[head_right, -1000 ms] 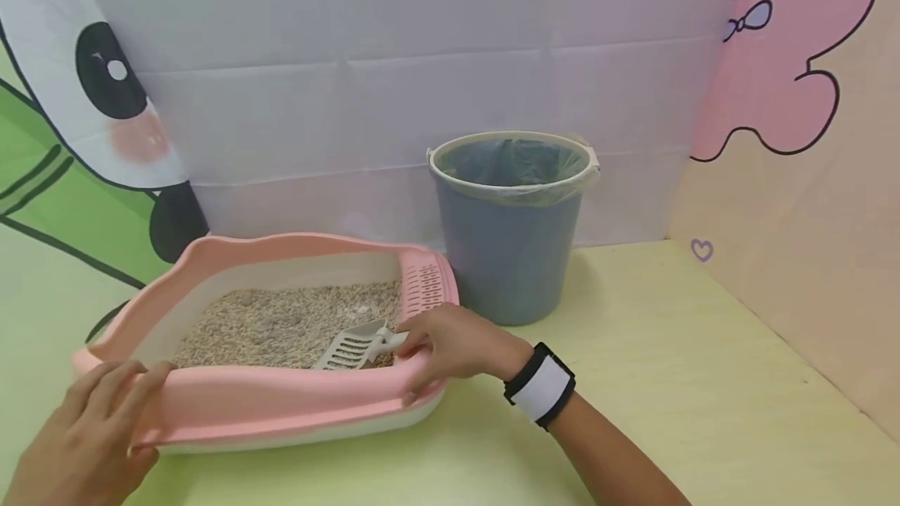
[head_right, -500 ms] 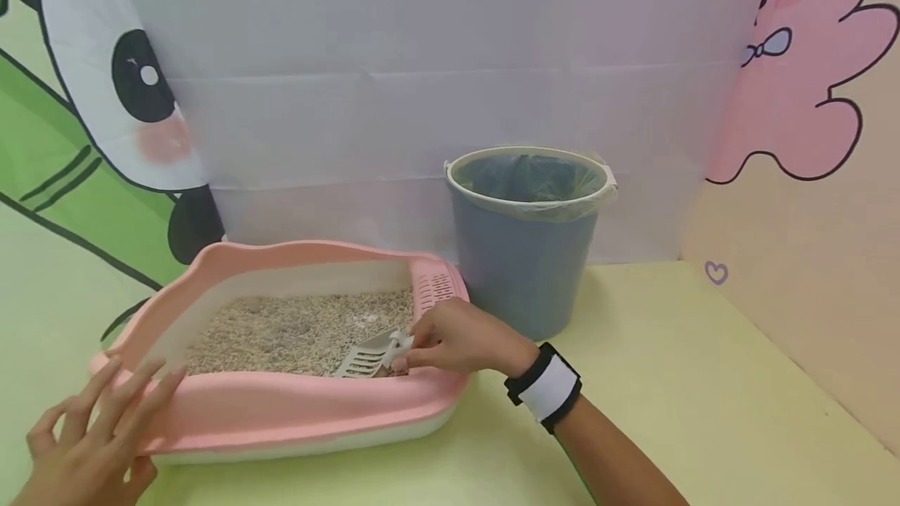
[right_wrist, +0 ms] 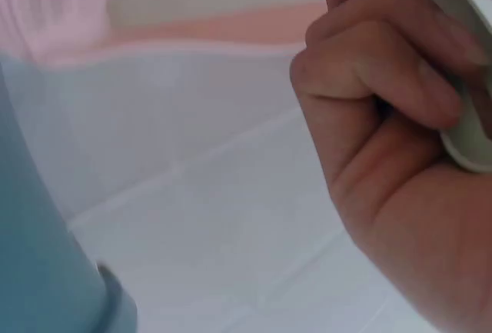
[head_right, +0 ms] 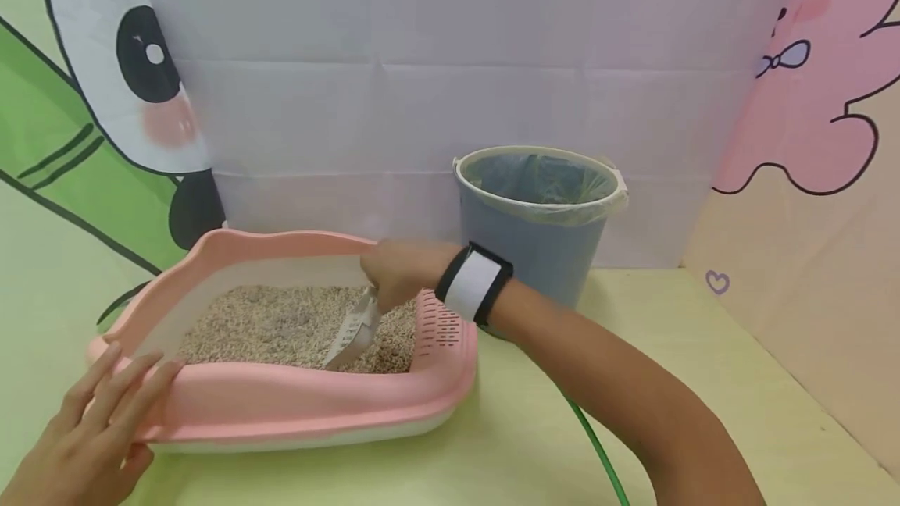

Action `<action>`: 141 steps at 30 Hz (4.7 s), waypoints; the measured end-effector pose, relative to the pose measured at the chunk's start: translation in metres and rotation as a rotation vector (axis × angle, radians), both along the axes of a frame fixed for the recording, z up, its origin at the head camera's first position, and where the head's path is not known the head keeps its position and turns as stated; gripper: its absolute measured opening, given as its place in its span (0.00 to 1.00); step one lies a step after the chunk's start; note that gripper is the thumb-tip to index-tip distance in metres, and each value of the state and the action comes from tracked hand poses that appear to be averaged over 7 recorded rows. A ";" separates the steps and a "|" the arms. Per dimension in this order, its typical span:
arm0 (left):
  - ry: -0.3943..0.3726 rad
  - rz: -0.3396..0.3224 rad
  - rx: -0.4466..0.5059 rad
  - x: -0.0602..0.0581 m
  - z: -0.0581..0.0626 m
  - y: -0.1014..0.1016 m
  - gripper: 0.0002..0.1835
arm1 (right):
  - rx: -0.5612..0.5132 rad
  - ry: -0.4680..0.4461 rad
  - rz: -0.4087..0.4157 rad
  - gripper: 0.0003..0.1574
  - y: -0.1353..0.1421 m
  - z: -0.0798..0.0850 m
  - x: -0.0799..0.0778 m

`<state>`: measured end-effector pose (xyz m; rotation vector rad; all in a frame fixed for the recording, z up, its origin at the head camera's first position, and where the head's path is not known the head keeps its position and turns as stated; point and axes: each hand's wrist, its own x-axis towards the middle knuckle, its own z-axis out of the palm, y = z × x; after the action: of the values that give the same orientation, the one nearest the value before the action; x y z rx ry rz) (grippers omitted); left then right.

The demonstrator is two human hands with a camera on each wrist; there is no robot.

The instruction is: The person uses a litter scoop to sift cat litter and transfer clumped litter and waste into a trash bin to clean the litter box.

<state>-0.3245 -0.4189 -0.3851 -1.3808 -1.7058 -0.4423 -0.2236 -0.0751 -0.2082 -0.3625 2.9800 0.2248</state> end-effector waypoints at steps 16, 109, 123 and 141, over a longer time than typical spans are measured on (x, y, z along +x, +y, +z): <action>-0.061 0.026 0.007 0.004 -0.018 0.005 0.33 | 0.214 -0.199 -0.176 0.10 0.013 0.019 -0.023; 0.005 0.030 0.076 -0.001 -0.014 0.002 0.30 | -1.202 0.357 0.134 0.18 -0.032 -0.038 -0.053; 0.037 0.002 0.149 0.009 -0.003 0.013 0.28 | -0.830 0.336 0.190 0.14 0.008 -0.029 -0.066; -0.001 0.047 0.144 0.017 0.001 0.016 0.29 | -0.356 0.095 0.187 0.07 0.081 0.006 -0.020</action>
<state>-0.3075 -0.4024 -0.3839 -1.2352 -1.6697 -0.5289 -0.2437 0.0058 -0.2021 -0.6880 3.0737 -0.2843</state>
